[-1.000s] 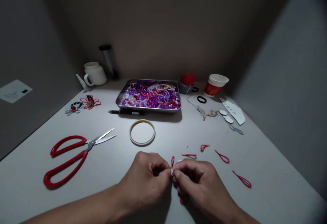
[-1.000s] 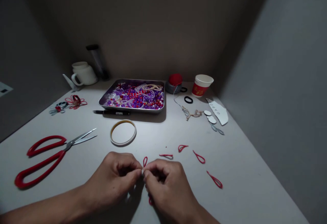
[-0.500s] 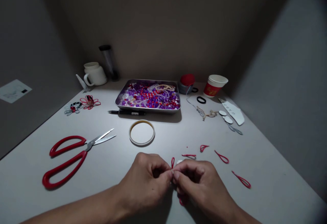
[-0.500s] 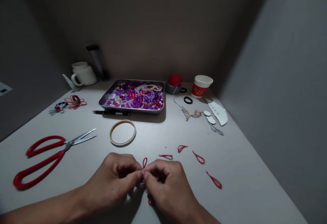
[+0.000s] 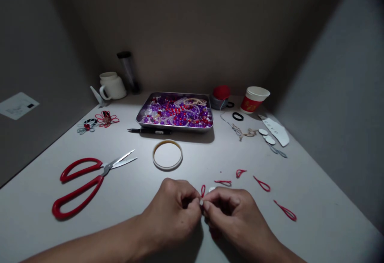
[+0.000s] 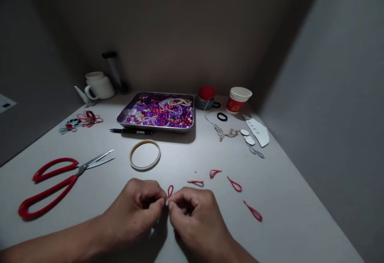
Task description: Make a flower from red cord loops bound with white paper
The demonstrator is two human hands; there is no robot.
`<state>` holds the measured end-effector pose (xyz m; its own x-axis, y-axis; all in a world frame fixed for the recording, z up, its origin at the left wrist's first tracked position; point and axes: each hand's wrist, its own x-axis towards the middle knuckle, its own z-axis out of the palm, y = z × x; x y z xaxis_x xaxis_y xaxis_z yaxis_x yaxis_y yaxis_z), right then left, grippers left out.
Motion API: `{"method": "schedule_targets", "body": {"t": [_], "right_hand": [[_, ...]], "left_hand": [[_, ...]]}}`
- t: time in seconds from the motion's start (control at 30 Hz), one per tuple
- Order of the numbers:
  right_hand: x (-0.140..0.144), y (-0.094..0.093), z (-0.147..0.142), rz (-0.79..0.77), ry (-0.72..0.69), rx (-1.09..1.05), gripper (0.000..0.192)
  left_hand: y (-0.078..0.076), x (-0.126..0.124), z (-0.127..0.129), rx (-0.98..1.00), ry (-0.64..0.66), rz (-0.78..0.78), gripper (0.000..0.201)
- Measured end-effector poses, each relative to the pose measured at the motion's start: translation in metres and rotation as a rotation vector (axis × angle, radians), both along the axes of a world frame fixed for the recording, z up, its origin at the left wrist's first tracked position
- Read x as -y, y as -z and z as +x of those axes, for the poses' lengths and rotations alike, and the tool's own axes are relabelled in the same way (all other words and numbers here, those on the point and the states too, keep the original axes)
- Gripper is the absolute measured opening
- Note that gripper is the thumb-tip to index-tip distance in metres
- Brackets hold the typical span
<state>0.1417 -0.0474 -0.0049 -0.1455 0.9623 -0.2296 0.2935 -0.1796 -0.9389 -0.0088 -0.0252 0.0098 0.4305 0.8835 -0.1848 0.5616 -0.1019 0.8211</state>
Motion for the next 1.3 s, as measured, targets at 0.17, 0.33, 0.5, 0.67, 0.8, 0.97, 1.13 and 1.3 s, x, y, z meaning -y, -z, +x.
{"method": "schedule_targets", "body": {"t": [0.17, 0.33, 0.5, 0.67, 0.8, 0.97, 1.13, 1.3], "right_hand": [[0.0, 0.003, -0.001, -0.055, 0.036, -0.061, 0.017], [0.001, 0.005, -0.001, -0.103, 0.082, -0.118, 0.019], [0.001, 0.002, -0.002, -0.03, 0.069, -0.074, 0.017], [0.002, 0.003, -0.001, -0.042, 0.053, -0.107, 0.017], [0.003, 0.004, 0.0, -0.085, 0.04, -0.218, 0.019], [0.002, 0.004, 0.002, -0.084, 0.002, -0.24, 0.015], [-0.001, 0.003, 0.004, -0.092, -0.003, -0.228, 0.023], [-0.001, 0.004, 0.005, -0.124, -0.016, -0.279, 0.024]], "left_hand": [[-0.002, 0.0, -0.002, 0.022, -0.028, 0.066, 0.023], [-0.006, 0.004, -0.004, 0.043, -0.016, 0.198, 0.019], [-0.005, 0.005, -0.002, 0.013, 0.0, 0.129, 0.021], [-0.003, 0.0, -0.001, -0.002, -0.055, -0.013, 0.018], [-0.001, -0.003, -0.001, 0.068, -0.019, -0.085, 0.016], [-0.001, -0.003, -0.001, 0.113, -0.035, -0.127, 0.018], [-0.003, -0.004, -0.002, 0.192, 0.01, -0.136, 0.019], [-0.004, -0.006, -0.003, 0.217, 0.032, -0.13, 0.02]]}}
